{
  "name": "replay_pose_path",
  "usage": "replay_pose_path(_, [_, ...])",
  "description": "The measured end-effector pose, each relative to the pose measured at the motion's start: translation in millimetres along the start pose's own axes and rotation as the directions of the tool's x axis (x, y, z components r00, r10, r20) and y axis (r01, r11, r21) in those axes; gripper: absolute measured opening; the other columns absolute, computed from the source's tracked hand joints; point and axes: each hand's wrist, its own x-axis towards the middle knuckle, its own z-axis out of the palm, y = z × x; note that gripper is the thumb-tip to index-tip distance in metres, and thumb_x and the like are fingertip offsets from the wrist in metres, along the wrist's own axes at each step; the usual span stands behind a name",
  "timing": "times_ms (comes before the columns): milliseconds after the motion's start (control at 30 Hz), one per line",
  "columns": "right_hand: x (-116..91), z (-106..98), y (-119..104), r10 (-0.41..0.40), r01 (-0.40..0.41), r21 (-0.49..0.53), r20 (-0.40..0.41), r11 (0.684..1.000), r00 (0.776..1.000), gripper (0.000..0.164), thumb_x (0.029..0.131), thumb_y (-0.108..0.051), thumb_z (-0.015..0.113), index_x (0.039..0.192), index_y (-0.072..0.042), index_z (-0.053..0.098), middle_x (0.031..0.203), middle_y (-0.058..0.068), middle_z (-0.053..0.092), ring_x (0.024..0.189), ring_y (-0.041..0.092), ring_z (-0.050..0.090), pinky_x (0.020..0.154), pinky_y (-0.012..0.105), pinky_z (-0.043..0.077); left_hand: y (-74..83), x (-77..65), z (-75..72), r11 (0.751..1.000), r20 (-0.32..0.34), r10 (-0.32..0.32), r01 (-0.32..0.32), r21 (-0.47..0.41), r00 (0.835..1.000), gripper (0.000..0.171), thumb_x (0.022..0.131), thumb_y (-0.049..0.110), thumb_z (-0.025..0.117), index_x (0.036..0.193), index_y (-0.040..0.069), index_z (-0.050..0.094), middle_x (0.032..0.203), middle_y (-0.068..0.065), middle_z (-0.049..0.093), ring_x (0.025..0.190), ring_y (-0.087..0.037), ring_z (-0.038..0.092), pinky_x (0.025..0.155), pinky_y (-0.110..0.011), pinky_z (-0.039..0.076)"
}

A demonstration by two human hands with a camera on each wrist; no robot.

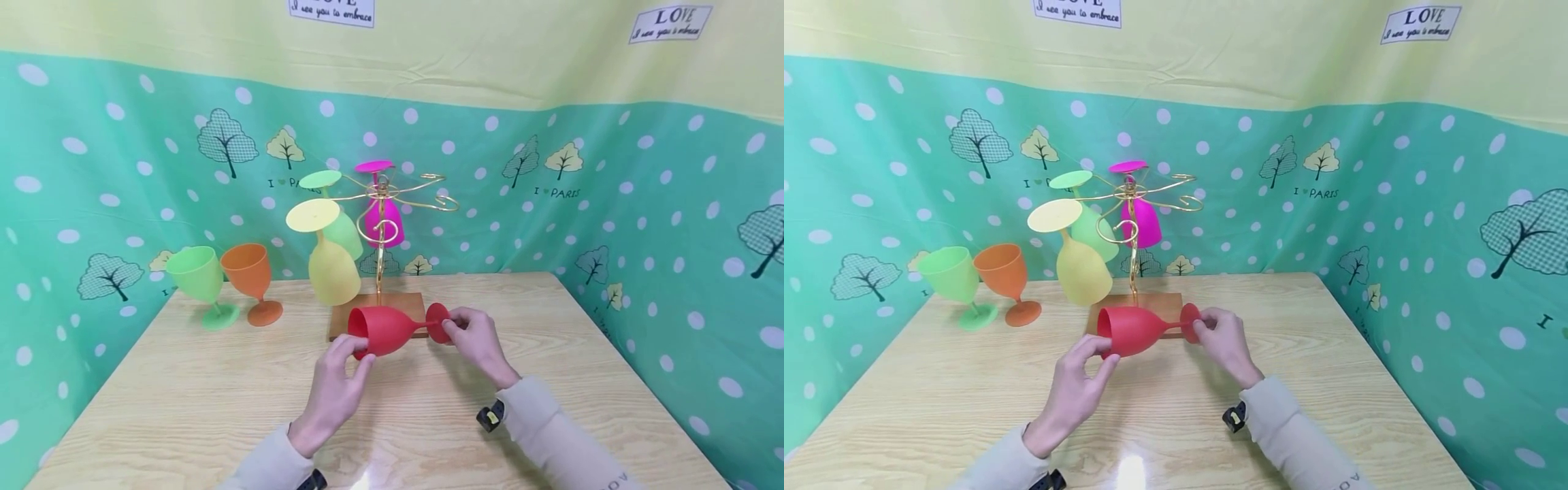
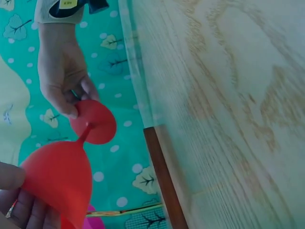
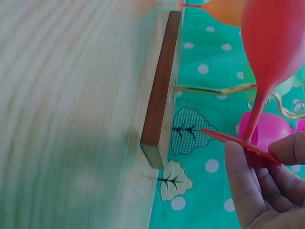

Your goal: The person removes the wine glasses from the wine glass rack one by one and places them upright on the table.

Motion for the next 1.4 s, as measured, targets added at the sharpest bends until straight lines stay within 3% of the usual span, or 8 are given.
replay_pose_path(267, [-5,11,1,0.053,-0.062,0.113,0.078,0.992,0.996,0.01,0.088,-0.003,0.063,0.095,0.0,0.07,0.083,0.011,0.065,0.069,0.021,0.065,0.064,0.035,0.058,2.4,1.8,-8.2,0.995,-0.056,0.095,-0.093,0.028,0.994,0.025,0.076,-0.012,0.072,0.095,0.002,0.065,0.087,-0.001,0.062,0.077,-0.011,0.057,0.068,-0.026,0.053])
replay_pose_path(433, [-9,12,-4,0.078,-0.11,0.162,0.193,0.981,0.978,0.011,0.09,-0.006,0.063,0.098,0.0,0.068,0.09,0.013,0.066,0.072,0.022,0.066,0.067,0.034,0.058,4.4,9.0,-21.2,0.982,-0.078,0.165,-0.156,0.106,0.983,0.028,0.074,-0.015,0.071,0.097,-0.001,0.063,0.089,-0.005,0.062,0.078,-0.014,0.059,0.071,-0.024,0.053])
replay_pose_path(567, [-6,12,-7,0.07,-0.108,0.162,0.221,0.981,0.973,0.012,0.093,-0.009,0.059,0.096,0.0,0.067,0.092,0.018,0.065,0.074,0.024,0.066,0.067,0.034,0.058,3.6,14.3,-35.4,0.968,-0.058,0.193,-0.181,0.173,0.979,0.03,0.072,-0.016,0.072,0.097,-0.002,0.063,0.089,-0.006,0.062,0.079,-0.014,0.06,0.071,-0.023,0.053])
replay_pose_path(833, [23,15,2,0.101,-0.118,0.084,0.187,0.989,0.977,0.019,0.092,-0.01,0.056,0.101,0.004,0.066,0.092,0.017,0.065,0.078,0.025,0.066,0.07,0.034,0.057,1.3,20.0,-70.2,0.942,0.044,0.172,-0.178,0.286,0.984,0.023,0.078,-0.011,0.067,0.098,-0.002,0.063,0.091,-0.009,0.062,0.083,-0.02,0.06,0.074,-0.033,0.054])
replay_pose_path(967, [37,19,6,0.137,-0.144,0.029,0.181,0.989,0.974,0.018,0.091,-0.013,0.058,0.101,0.0,0.066,0.096,0.016,0.066,0.083,0.027,0.066,0.072,0.035,0.056,-1.3,23.2,-88.2,0.924,0.073,0.187,-0.201,0.325,0.98,0.02,0.08,-0.01,0.064,0.098,-0.003,0.062,0.09,-0.01,0.061,0.083,-0.023,0.059,0.076,-0.033,0.051])
replay_pose_path(1167, [52,31,13,0.204,-0.194,-0.074,0.175,0.978,0.963,0.017,0.09,-0.018,0.061,0.099,-0.004,0.065,0.095,0.01,0.064,0.083,0.026,0.063,0.072,0.037,0.054,-7.5,30.1,-114.0,0.876,0.096,0.221,-0.241,0.417,0.97,0.031,0.07,-0.016,0.072,0.098,-0.004,0.063,0.088,-0.01,0.061,0.08,-0.022,0.058,0.069,-0.035,0.053])
replay_pose_path(1400, [62,42,22,0.258,-0.24,-0.117,0.177,0.964,0.95,0.022,0.088,-0.023,0.065,0.1,-0.005,0.061,0.092,0.009,0.061,0.075,0.02,0.058,0.064,0.034,0.049,-19.9,42.4,-142.5,0.842,0.138,0.175,-0.221,0.493,0.975,0.03,0.07,-0.017,0.07,0.097,-0.006,0.062,0.088,-0.013,0.06,0.08,-0.027,0.058,0.069,-0.041,0.054])
